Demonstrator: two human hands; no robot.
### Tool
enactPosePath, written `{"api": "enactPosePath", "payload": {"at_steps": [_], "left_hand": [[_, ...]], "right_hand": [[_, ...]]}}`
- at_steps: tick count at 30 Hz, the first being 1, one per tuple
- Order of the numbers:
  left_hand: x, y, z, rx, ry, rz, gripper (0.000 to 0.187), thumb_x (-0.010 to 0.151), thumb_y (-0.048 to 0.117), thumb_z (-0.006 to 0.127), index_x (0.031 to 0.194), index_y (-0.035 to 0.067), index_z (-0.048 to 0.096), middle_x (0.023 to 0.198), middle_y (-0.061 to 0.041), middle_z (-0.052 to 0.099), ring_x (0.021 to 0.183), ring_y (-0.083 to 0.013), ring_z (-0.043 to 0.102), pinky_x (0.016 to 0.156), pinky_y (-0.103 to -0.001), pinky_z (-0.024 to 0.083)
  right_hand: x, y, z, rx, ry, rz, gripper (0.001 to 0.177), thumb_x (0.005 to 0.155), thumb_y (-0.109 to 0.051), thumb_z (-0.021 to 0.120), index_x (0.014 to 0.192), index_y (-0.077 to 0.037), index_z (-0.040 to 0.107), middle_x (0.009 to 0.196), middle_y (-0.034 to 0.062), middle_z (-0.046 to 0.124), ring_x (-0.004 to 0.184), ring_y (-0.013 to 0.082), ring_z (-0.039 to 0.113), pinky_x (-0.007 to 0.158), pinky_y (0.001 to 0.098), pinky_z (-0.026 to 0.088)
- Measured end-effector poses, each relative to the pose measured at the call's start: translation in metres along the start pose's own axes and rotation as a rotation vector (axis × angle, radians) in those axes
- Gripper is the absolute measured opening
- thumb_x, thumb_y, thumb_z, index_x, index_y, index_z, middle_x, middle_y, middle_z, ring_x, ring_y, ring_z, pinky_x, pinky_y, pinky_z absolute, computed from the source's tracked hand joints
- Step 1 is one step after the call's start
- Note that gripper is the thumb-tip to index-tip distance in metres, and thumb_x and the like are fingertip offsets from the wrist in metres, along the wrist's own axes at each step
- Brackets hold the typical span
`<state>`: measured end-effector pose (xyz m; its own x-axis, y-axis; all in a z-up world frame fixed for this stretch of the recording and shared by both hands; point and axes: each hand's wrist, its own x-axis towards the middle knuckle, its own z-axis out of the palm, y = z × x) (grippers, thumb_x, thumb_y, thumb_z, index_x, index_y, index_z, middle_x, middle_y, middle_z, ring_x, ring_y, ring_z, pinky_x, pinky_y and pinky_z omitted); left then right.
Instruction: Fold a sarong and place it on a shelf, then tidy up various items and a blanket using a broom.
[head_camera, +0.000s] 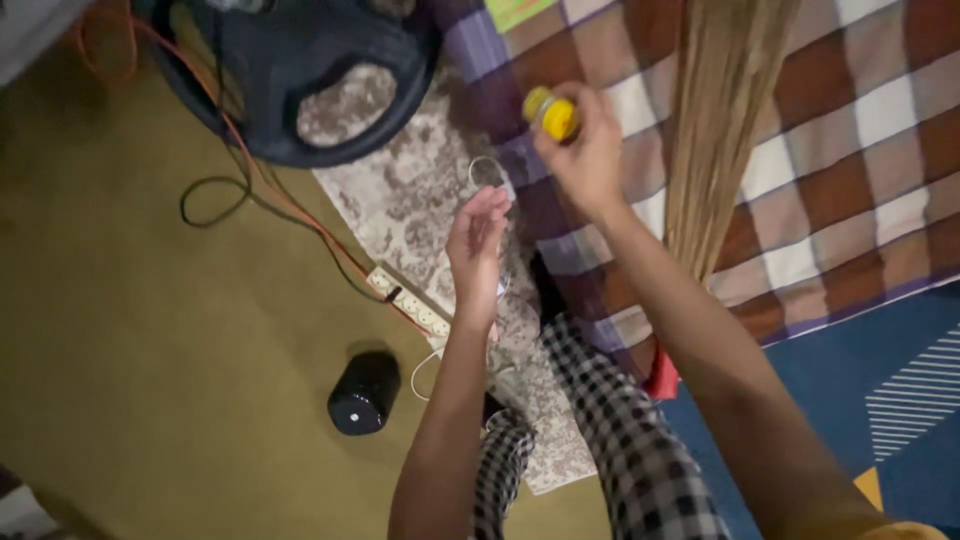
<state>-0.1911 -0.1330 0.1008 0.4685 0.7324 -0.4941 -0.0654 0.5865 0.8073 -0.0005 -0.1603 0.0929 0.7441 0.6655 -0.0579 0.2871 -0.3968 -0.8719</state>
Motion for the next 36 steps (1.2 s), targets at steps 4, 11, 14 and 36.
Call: {"api": "enactPosePath", "payload": {"at_steps": [4, 11, 14, 36], "left_hand": [[0.025, 0.015, 0.042, 0.050, -0.021, 0.009, 0.037, 0.104, 0.006, 0.060, 0.139, -0.003, 0.056, 0.132, -0.014, 0.065, 0.123, -0.0209, 0.063, 0.109, -0.033, 0.048], [0.049, 0.009, 0.062, -0.058, -0.043, 0.027, 0.034, 0.105, 0.004, 0.060, 0.139, -0.003, 0.056, 0.132, -0.014, 0.065, 0.125, -0.0226, 0.063, 0.114, -0.037, 0.049], [0.040, 0.024, 0.058, 0.024, -0.042, 0.083, 0.037, 0.103, 0.004, 0.062, 0.139, -0.003, 0.057, 0.132, -0.014, 0.065, 0.125, -0.0233, 0.064, 0.112, -0.037, 0.050], [-0.221, -0.055, -0.123, 0.082, 0.084, -0.135, 0.040, 0.100, 0.007, 0.067, 0.137, -0.001, 0.058, 0.134, -0.014, 0.067, 0.126, -0.0212, 0.064, 0.108, -0.035, 0.051]], "right_hand": [[0.065, 0.023, -0.025, -0.209, 0.137, -0.135, 0.043, 0.078, -0.005, 0.087, 0.116, -0.002, 0.068, 0.115, 0.0202, 0.060, 0.103, 0.0369, 0.066, 0.089, 0.0434, 0.057], [0.105, 0.091, -0.004, -0.049, 0.077, -0.039, 0.061, 0.087, 0.001, 0.077, 0.143, -0.003, 0.055, 0.130, 0.0167, 0.052, 0.111, 0.0284, 0.069, 0.091, 0.0339, 0.060], [0.081, 0.061, -0.016, -0.064, 0.128, -0.077, 0.080, 0.084, 0.003, 0.076, 0.156, -0.003, 0.039, 0.137, 0.0198, 0.046, 0.104, 0.0290, 0.068, 0.093, 0.0357, 0.062], [-0.306, 0.000, -0.045, -0.090, -0.099, 0.271, 0.041, 0.086, -0.008, 0.065, 0.126, -0.005, 0.061, 0.120, 0.0166, 0.062, 0.107, 0.0313, 0.067, 0.092, 0.0413, 0.054]]}}
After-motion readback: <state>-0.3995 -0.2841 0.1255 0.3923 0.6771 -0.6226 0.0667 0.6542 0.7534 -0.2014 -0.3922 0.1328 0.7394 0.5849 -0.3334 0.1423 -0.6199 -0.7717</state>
